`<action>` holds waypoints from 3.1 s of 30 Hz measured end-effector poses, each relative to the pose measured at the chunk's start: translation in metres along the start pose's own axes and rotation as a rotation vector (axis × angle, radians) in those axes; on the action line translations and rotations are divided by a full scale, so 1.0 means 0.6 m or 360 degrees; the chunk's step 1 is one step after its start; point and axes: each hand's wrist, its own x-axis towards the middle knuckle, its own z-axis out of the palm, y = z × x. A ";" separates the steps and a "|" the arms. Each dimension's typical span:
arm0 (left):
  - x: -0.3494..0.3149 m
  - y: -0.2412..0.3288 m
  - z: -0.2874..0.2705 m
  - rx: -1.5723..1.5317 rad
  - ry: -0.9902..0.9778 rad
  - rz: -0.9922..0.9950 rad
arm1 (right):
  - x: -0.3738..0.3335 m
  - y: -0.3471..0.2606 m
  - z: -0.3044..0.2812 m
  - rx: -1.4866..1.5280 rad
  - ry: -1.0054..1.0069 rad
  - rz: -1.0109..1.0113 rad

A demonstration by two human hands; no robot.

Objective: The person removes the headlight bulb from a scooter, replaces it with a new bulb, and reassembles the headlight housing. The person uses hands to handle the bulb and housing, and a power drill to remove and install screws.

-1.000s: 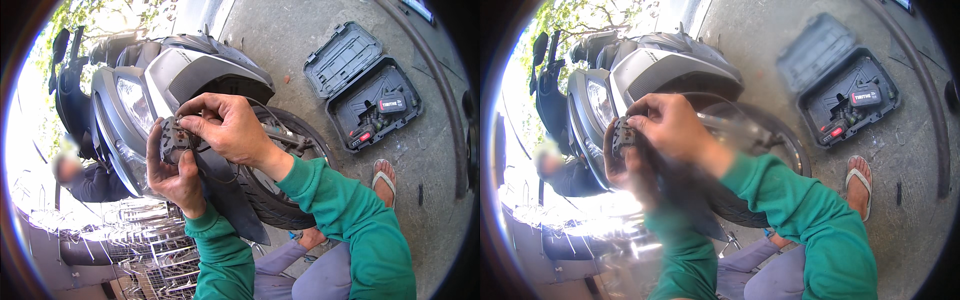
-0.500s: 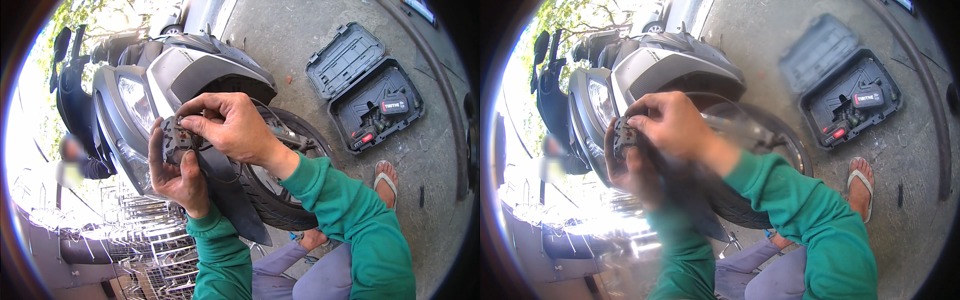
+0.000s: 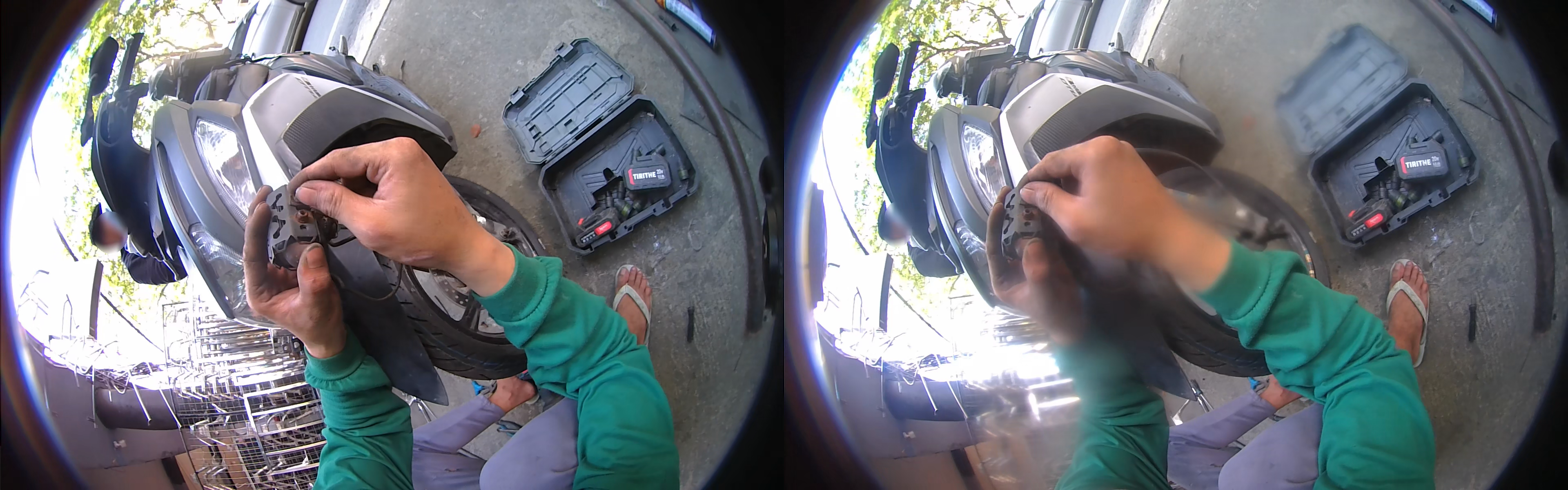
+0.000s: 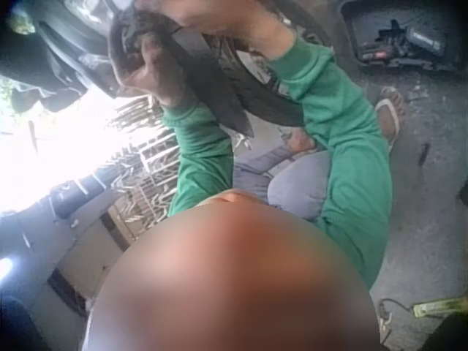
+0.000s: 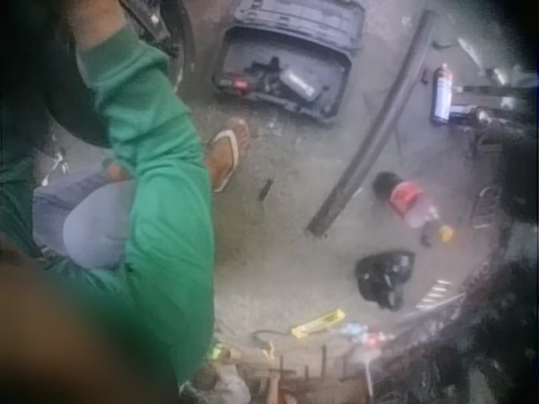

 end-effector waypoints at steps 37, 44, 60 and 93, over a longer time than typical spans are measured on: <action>0.000 0.018 0.004 0.0046 0.0058 -0.0233 | 0.028 -0.035 0.000 -0.1016 0.0013 -0.0440; -0.002 0.024 0.012 0.0034 0.0097 -0.0278 | 0.045 -0.041 -0.003 -0.1244 -0.0178 -0.0461; -0.003 0.015 0.003 -0.0066 0.0006 -0.0231 | 0.057 -0.057 -0.023 -0.1174 -0.0458 -0.0426; 0.001 0.011 -0.002 -0.0134 0.0019 -0.0248 | 0.042 -0.030 -0.033 -0.1055 -0.0641 -0.0409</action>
